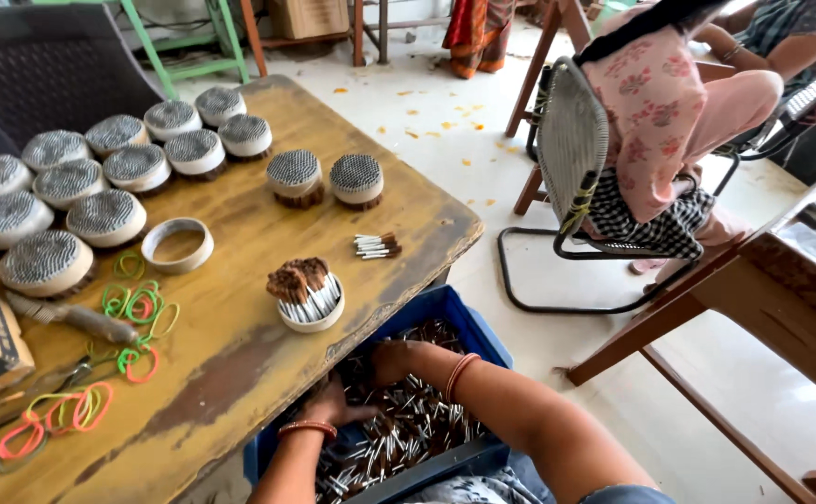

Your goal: The person picks metal brush handles from a blue bin and inserts them into a round bristle base, pressing them in by hand to assemble round brushes. They work through the bin one handle at a time and place finished brushes on the worktable with the others.

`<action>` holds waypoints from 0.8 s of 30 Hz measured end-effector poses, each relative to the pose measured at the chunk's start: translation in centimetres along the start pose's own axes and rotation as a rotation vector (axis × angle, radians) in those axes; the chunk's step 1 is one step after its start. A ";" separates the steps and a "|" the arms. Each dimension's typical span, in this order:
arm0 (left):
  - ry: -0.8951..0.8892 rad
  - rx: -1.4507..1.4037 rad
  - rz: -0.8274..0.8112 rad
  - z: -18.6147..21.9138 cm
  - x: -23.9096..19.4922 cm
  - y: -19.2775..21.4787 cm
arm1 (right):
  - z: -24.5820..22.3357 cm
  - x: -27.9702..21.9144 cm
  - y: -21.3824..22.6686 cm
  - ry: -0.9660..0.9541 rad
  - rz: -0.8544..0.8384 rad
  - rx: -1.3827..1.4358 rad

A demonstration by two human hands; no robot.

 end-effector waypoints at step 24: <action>0.092 -0.520 -0.221 -0.4 4.6 -11.8 | -1.4 -12.2 0.4 -0.320 0.355 0.465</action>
Point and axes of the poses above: each hand's wrist, its own x-axis towards the middle knuckle, its own y-axis out of the back of the hand, z = x × y, the point moved 9 cm from there along x, towards the middle knuckle, and after that the axes turned 4 degrees about y, right-handed, at the moved point
